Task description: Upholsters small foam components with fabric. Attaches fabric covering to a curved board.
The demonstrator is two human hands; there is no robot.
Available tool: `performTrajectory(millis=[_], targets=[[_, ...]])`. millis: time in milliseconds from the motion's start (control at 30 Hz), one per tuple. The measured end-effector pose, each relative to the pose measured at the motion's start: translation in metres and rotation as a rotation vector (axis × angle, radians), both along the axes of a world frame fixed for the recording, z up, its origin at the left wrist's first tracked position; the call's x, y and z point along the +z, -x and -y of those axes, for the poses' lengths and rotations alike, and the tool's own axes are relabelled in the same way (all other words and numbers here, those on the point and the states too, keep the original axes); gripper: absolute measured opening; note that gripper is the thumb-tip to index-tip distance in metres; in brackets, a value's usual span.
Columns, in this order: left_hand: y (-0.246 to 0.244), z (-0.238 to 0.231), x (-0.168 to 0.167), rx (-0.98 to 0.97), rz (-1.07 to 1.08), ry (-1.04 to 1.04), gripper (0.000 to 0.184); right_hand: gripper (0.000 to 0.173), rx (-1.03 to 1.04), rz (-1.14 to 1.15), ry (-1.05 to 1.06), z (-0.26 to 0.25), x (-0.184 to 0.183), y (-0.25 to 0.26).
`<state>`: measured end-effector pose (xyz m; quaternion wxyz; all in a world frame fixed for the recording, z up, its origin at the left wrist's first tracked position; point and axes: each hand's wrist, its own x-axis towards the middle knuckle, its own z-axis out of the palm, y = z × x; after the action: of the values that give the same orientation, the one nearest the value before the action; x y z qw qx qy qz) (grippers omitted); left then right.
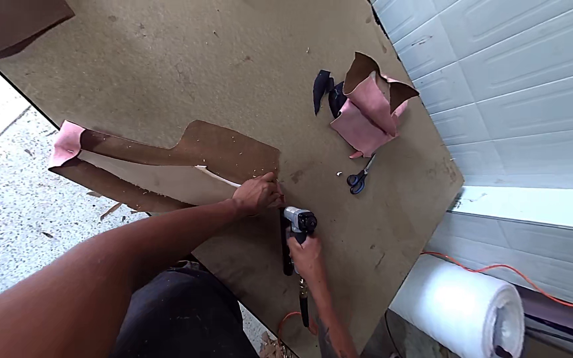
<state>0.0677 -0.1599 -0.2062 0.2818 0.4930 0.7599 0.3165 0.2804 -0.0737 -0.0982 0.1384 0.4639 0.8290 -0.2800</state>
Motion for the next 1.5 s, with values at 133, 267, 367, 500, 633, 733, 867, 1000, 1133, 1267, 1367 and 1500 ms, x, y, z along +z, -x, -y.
performTrajectory(millis=[133,267,367,500,633,733,867,1000,1133,1267,1367,1500], targets=[[0.02,0.033,0.015,0.0,-0.093,-0.198,0.03,0.054,-0.087,-0.001,-0.291,-0.005,-0.02,-0.069],[0.037,0.069,0.022,-0.09,-0.411,-0.134,0.031,0.069,-0.101,-0.096,-0.359,0.004,-0.032,-0.095],[0.038,0.071,0.01,-0.163,-0.508,-0.047,0.043,0.056,-0.201,-0.259,-0.09,0.053,-0.011,-0.03],[0.033,0.069,0.007,-0.239,-0.581,-0.046,0.041,0.06,-0.343,-0.337,0.256,0.096,-0.058,0.054],[0.028,0.066,0.009,-0.286,-0.633,-0.024,0.033,0.044,-0.357,-0.277,0.257,0.095,-0.087,0.07],[0.03,0.067,0.006,-0.293,-0.639,-0.042,0.031,0.04,-0.393,-0.428,0.353,0.092,-0.095,0.056],[0.032,0.068,0.005,-0.284,-0.584,-0.072,0.029,0.038,-0.315,-0.368,0.426,0.077,-0.074,0.076],[0.039,0.072,0.006,-0.227,-0.409,-0.119,0.033,0.038,-0.301,-0.295,0.614,0.059,-0.054,0.097],[0.042,0.077,0.009,-0.29,-0.366,-0.105,0.051,0.031,-0.18,-0.155,0.58,0.036,-0.05,0.116],[0.042,0.07,0.002,-0.345,-0.443,-0.037,0.047,0.031,-0.029,-0.089,0.485,0.029,-0.051,0.12],[0.043,0.072,-0.001,-0.377,-0.43,-0.079,0.028,0.023,-0.166,-0.364,0.529,0.036,-0.044,0.094],[0.042,0.072,0.0,-0.329,-0.398,-0.1,0.039,0.033,-0.383,-0.477,-0.038,0.01,-0.023,-0.008]])
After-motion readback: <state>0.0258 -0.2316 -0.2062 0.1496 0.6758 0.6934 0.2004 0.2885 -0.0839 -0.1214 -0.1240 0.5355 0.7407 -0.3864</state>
